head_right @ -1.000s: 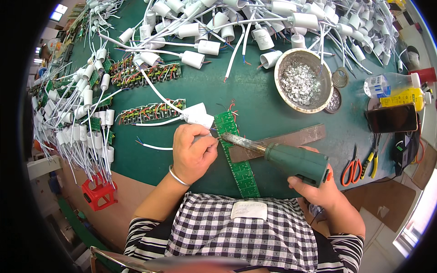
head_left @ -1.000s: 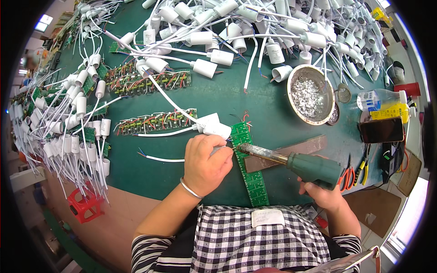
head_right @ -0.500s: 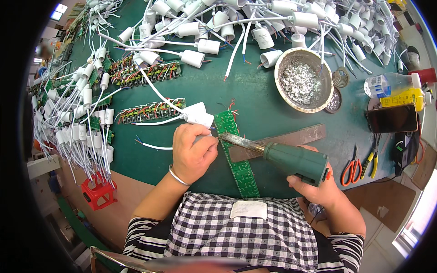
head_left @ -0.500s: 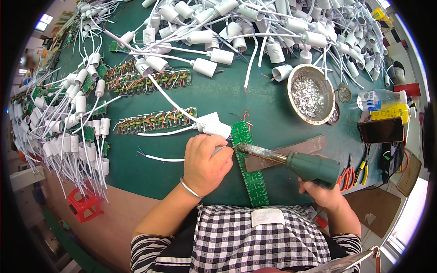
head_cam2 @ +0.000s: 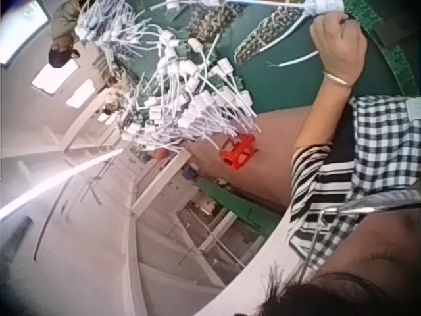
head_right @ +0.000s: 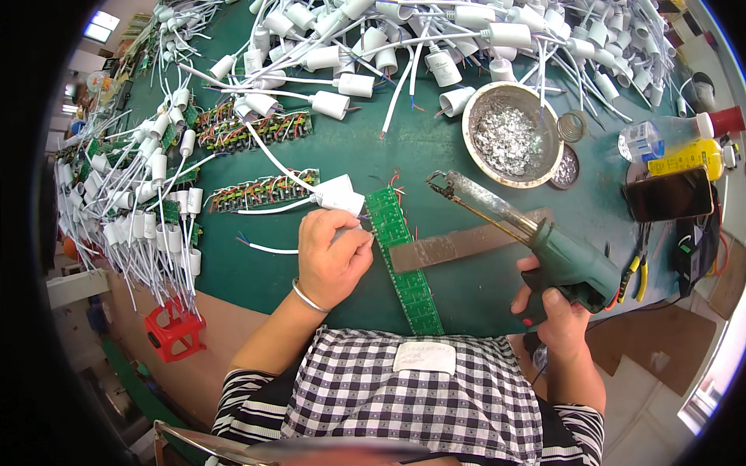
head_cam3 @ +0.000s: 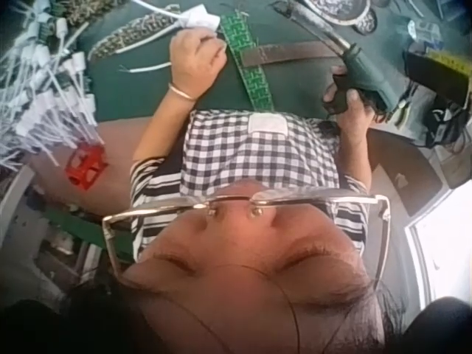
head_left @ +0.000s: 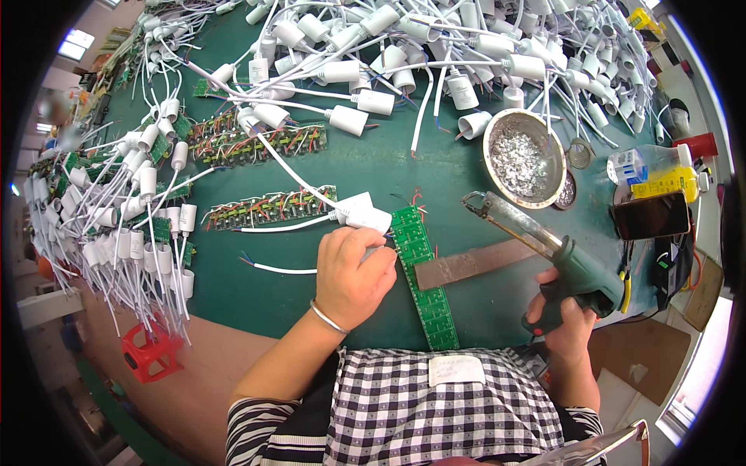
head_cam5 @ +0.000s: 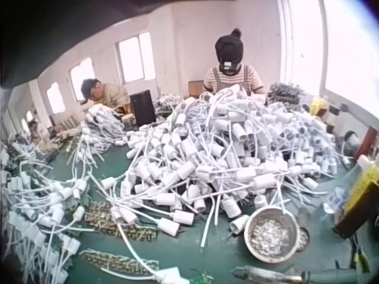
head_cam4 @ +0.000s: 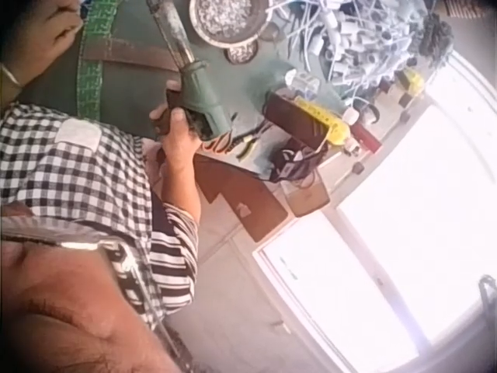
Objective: The person solders wires and light bulb sockets onto green circuit boards using a soldering iron and solder.
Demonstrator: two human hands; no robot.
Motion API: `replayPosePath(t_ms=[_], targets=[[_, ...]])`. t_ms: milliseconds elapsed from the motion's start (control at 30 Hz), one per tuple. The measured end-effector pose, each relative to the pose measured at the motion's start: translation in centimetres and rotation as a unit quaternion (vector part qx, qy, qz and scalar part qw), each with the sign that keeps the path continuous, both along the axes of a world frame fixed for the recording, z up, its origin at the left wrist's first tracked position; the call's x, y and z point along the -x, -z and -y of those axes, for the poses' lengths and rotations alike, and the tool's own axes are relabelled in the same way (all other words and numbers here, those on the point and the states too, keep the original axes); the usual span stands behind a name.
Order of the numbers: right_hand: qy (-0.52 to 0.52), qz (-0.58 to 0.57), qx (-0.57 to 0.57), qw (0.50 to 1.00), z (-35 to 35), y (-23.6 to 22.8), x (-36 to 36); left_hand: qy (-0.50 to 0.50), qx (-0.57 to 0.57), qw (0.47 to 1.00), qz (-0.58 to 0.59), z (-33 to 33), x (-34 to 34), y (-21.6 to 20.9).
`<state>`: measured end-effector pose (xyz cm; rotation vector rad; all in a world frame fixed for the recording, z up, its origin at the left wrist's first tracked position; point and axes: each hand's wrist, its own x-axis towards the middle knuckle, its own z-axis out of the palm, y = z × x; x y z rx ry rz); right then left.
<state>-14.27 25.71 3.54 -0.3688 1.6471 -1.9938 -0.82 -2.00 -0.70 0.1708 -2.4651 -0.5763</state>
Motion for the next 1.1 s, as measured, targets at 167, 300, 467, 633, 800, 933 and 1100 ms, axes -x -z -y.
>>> replayPosePath(t_ms=[167, 300, 467, 633, 800, 933, 1100], targets=[[0.021, -0.009, 0.034, 0.999, -0.6, 0.4, -0.5, -0.009, 0.022, 1.000, 0.001, -0.3, -0.1, -0.2], [0.032, -0.013, 0.051, 0.998, -1.6, 0.9, -0.6, -0.018, 0.035, 0.998, 0.052, -0.7, -0.6, -1.3], [0.051, -0.003, 0.062, 0.997, -1.7, 1.1, -0.9, -0.025, 0.055, 0.995, 0.085, -2.3, -0.4, -3.8], [0.059, 0.023, 0.098, 0.993, -1.3, 1.0, -1.0, 0.034, 0.075, 0.983, 0.163, -3.1, 0.4, -3.5], [0.050, -0.013, 0.091, 0.994, -1.9, 1.6, -0.8, 0.037, 0.136, 0.981, 0.135, -1.4, 2.0, -4.2], [0.069, -0.018, 0.091, 0.993, -2.2, 1.7, -0.8, 0.056, 0.156, 0.976, 0.142, 1.0, 4.3, -4.9], [0.096, -0.006, 0.096, 0.991, -1.7, 1.3, -0.3, 0.132, 0.202, 0.959, 0.146, 7.8, 8.9, -7.7]])
